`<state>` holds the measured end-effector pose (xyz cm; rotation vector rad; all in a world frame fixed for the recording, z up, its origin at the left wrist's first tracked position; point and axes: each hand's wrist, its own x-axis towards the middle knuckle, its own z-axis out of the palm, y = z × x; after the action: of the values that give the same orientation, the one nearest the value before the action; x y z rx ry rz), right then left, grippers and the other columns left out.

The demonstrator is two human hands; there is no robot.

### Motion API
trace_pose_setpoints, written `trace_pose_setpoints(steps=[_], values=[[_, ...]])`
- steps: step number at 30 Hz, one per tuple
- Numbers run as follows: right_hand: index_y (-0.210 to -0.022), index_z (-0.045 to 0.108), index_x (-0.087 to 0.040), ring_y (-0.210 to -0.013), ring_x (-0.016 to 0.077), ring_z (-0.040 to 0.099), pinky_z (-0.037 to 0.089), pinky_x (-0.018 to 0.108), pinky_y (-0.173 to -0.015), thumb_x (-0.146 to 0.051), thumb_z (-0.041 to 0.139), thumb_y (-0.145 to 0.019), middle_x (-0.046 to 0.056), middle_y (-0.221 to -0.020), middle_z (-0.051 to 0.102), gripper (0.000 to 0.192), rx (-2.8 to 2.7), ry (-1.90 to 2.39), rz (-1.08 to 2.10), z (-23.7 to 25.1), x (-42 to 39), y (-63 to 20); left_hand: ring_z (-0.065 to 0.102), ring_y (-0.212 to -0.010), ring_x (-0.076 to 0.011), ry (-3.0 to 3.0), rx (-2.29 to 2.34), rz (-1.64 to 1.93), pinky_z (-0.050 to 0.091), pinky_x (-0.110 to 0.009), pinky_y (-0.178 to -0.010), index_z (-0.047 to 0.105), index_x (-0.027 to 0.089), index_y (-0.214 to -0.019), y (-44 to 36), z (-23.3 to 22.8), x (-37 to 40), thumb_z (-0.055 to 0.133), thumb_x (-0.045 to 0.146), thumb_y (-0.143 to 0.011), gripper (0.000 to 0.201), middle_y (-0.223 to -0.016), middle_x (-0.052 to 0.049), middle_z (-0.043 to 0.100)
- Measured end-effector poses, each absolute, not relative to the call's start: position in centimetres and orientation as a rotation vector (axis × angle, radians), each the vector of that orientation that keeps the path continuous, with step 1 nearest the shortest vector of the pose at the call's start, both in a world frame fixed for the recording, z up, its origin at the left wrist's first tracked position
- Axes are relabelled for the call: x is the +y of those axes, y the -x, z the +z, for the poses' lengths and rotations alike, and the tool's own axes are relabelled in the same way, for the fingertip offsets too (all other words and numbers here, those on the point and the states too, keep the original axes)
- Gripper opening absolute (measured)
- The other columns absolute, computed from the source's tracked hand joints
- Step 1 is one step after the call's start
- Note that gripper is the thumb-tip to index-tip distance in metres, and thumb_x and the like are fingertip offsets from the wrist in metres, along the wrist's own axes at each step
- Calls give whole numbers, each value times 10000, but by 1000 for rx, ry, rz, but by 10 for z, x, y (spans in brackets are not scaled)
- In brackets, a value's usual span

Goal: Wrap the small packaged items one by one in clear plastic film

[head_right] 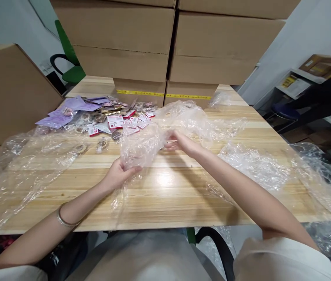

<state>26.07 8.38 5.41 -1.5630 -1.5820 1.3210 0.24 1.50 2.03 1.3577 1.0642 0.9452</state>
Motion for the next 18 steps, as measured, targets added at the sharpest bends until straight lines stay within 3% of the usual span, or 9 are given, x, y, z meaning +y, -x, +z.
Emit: trace_pose_setpoints(steps=[3, 5, 7, 9, 11, 13, 16, 18], values=[[-1102, 626, -154, -958, 310, 690, 556, 501, -825, -660, 129, -931, 175, -1072, 713, 729, -1393, 1336, 1727, 55, 90, -264, 666, -899, -268, -1418, 987, 896, 504, -362, -827, 704, 173, -870, 3, 27, 12, 805, 376, -641, 322, -898, -67, 731], [-1118, 646, -154, -1000, 313, 685, 549, 511, -844, -647, 136, -938, 170, -1064, 724, 732, -1350, 1283, 1827, 52, 88, -268, 660, -849, -268, -1411, 937, 868, 499, -366, -798, 703, 176, -772, 7, 28, 11, 773, 397, -646, 264, -811, -57, 710], [-1127, 670, -196, -1036, 290, 683, 549, 481, -865, -544, 331, -931, 131, -1094, 733, 524, -1407, 1304, 1815, 47, 80, -273, 656, -894, -283, -1410, 883, 870, 491, -376, -835, 706, 175, -741, 9, 27, 13, 741, 416, -644, 262, -841, -67, 712], [-1116, 692, -247, -1069, 269, 679, 545, 442, -898, -405, 567, -819, 81, -1133, 734, 359, -1534, 1279, 1855, 44, 69, -276, 642, -981, -289, -1428, 859, 910, 475, -372, -897, 713, 170, -769, 9, 25, 15, 707, 425, -666, 275, -946, -80, 718], [-1068, 717, -257, -1063, 263, 684, 537, 416, -929, -305, 706, -686, 50, -1107, 744, 386, -1681, 1211, 1953, 46, 57, -278, 637, -982, -259, -1422, 936, 985, 477, -341, -889, 703, 170, -822, 8, 21, 19, 677, 410, -724, 261, -984, -73, 709], [-1048, 728, -238, -1006, 262, 698, 541, 414, -926, -285, 769, -625, 41, -1029, 757, 428, -1781, 1196, 1978, 51, 44, -280, 637, -841, -197, -1348, 1087, 1096, 492, -290, -774, 662, 185, -886, 9, 16, 26, 655, 373, -777, 217, -919, -37, 693], [-1156, 693, -241, -899, 251, 707, 568, 428, -855, -347, 790, -643, 48, -994, 755, 532, -1800, 1356, 1801, 57, 31, -292, 528, -552, -119, -1216, 1276, 1197, 426, -229, -549, 593, 217, -957, 17, 9, 41, 621, 318, -805, 185, -740, 38, 620], [-1197, 672, -255, -916, 255, 703, 579, 431, -826, -416, 780, -672, 75, -1103, 733, 560, -1739, 1519, 1602, 57, 29, -306, 457, -481, -104, -1197, 1350, 1204, 371, -216, -490, 592, 207, -895, 23, 5, 52, 584, 316, -817, 134, -645, 55, 560]])
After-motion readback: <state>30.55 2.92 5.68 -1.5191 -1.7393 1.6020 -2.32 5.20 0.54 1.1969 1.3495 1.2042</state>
